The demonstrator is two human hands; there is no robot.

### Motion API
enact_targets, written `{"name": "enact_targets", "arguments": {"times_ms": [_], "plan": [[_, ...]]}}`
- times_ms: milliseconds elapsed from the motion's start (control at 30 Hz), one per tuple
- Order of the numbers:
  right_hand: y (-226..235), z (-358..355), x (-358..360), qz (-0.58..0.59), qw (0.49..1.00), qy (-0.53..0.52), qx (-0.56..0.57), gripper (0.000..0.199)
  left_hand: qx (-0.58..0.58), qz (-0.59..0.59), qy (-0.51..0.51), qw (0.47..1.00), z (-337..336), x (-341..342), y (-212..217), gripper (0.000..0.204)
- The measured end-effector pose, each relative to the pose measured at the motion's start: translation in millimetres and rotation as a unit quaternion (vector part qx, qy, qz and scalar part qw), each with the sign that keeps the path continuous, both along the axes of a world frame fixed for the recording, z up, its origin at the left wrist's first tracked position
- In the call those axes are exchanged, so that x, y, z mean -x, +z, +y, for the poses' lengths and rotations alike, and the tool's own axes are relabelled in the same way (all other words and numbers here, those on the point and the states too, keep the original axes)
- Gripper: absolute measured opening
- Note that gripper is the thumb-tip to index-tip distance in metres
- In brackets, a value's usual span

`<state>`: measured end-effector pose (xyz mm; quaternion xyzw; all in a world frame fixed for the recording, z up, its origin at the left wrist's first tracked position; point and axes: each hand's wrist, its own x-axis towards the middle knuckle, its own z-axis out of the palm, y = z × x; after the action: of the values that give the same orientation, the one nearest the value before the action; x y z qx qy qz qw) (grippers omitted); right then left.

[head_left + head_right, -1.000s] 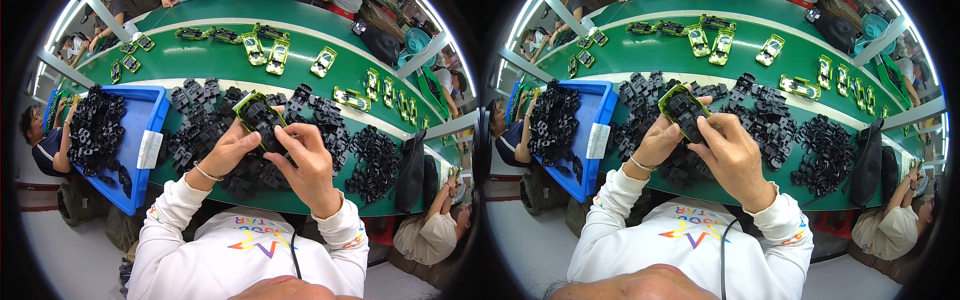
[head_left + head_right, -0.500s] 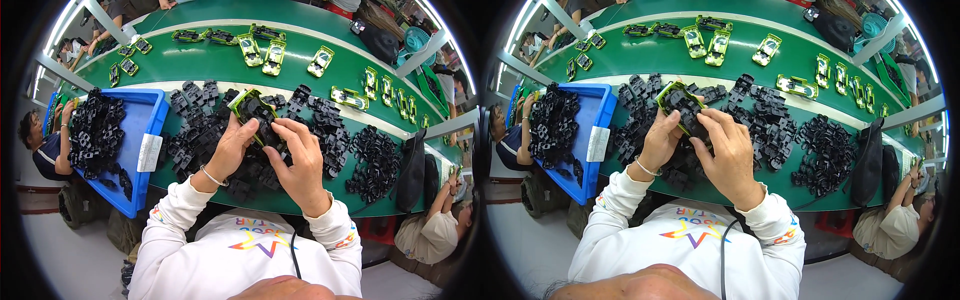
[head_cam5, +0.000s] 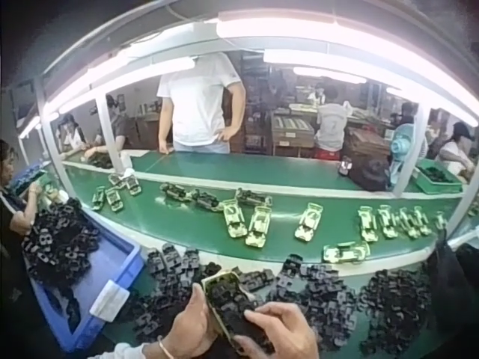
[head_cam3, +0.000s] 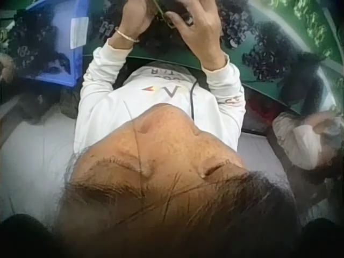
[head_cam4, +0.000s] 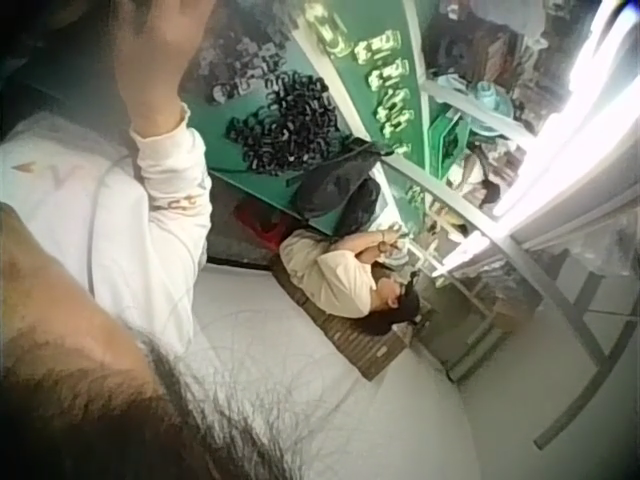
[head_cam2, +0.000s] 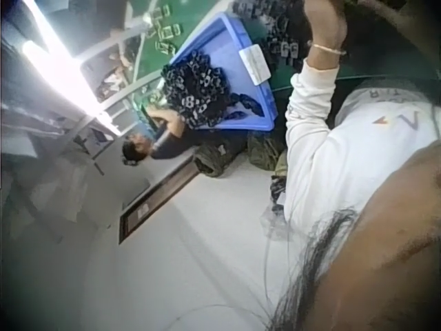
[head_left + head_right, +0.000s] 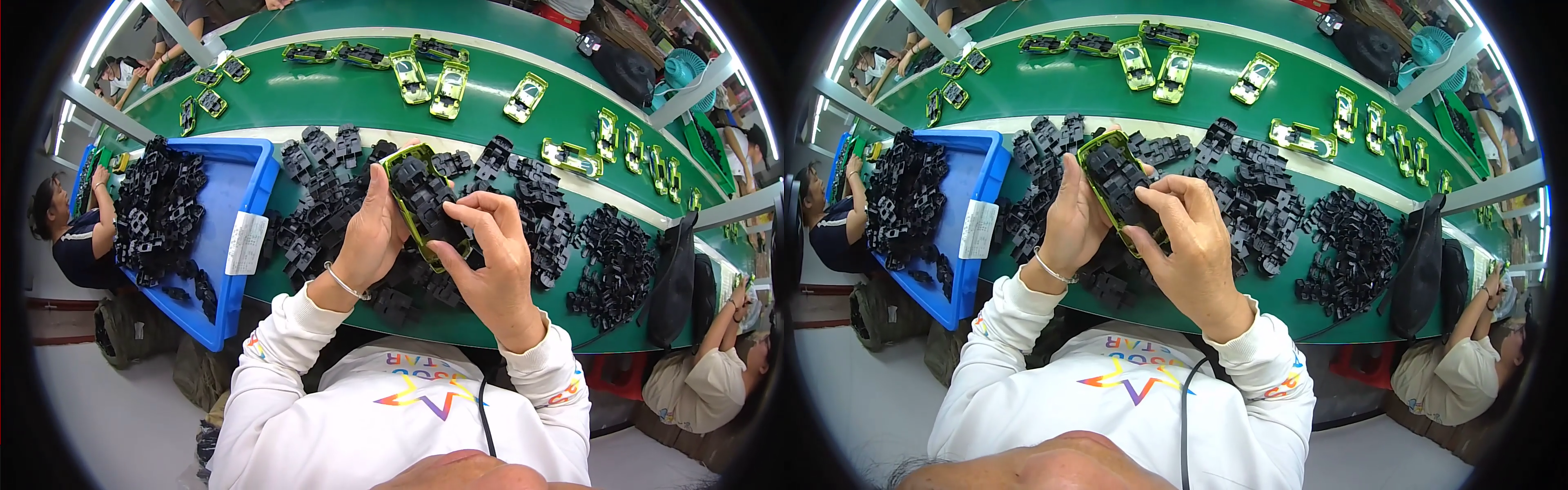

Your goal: The person retrieves black plastic components from a bag, connects the pieces together by hand, and fits them into toy car bodies on the assembly line.

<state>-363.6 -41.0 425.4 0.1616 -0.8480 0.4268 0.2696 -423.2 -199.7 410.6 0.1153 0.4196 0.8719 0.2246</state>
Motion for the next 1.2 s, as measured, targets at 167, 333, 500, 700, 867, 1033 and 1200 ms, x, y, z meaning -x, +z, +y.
{"name": "enact_targets", "arguments": {"times_ms": [167, 333, 500, 700, 867, 1033, 1200], "plan": [[1, -3, -1, 0.012, 1.0, -0.004, 0.008, 0.044, 0.001, 0.002, -0.005, 1.0, -1, 0, -4, 0.062], [5, -3, -6, 0.03, 0.999, -0.009, 0.018, 0.043, -0.006, -0.019, 0.018, 1.0, 5, -4, 2, 0.058], [1, -3, -4, 0.034, 0.999, -0.013, 0.013, 0.043, -0.023, -0.029, 0.023, 0.999, 8, -8, 4, 0.058], [1, -5, -9, -0.003, 1.0, -0.025, 0.012, 0.045, -0.016, -0.032, 0.035, 0.999, 12, -7, 4, 0.06], [3, -8, -12, 0.018, 0.999, -0.023, 0.021, 0.044, -0.02, -0.022, 0.034, 0.999, 7, -3, 2, 0.06], [-3, -8, -8, 0.026, 0.999, -0.024, 0.011, 0.044, -0.022, -0.009, 0.025, 0.999, 7, -4, -1, 0.059], [-3, -8, -6, 0.029, 0.999, -0.023, 0.019, 0.044, -0.02, -0.015, 0.029, 0.999, 7, -4, 1, 0.059]]}}
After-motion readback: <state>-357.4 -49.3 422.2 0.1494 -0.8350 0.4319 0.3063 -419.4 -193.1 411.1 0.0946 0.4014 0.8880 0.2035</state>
